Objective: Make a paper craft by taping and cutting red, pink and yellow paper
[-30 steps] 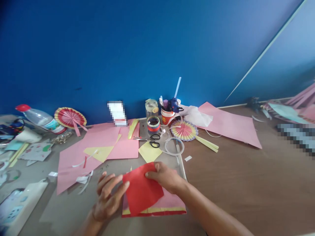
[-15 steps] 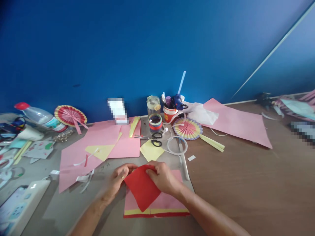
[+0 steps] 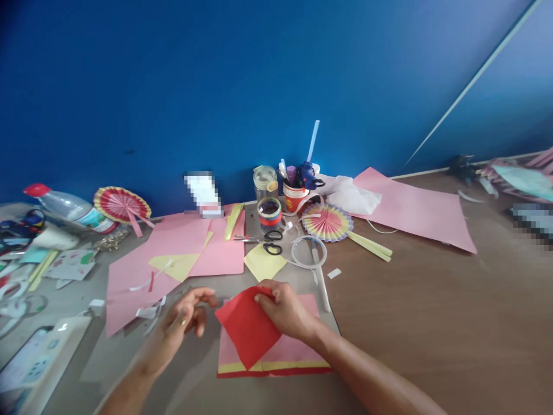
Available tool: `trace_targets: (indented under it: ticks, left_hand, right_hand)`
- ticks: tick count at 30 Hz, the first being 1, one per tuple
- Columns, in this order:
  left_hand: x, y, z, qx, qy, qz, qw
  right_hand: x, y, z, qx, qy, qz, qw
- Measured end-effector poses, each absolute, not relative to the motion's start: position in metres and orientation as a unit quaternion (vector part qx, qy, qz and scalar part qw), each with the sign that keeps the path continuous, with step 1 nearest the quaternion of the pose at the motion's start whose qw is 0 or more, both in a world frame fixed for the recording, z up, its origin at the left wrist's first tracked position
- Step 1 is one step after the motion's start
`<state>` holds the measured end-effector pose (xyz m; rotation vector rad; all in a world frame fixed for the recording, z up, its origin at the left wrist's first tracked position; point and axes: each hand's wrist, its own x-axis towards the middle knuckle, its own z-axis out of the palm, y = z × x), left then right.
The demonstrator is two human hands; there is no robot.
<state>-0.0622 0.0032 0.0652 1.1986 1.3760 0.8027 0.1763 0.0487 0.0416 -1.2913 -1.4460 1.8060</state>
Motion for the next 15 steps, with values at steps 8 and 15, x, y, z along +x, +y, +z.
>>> trace_targets:
  ticks: [8, 15]
  left_hand:
    - [-0.025, 0.027, 0.056, 0.453, 0.562, 0.370, 0.585]
    - [-0.085, -0.008, 0.065, 0.538, 0.636, 0.340, 0.437]
  right_hand:
    - [0.172, 0.043, 0.039, -0.442, -0.574, 0.635, 0.267]
    - [0.177, 0.049, 0.043, -0.473, -0.503, 0.671, 0.271]
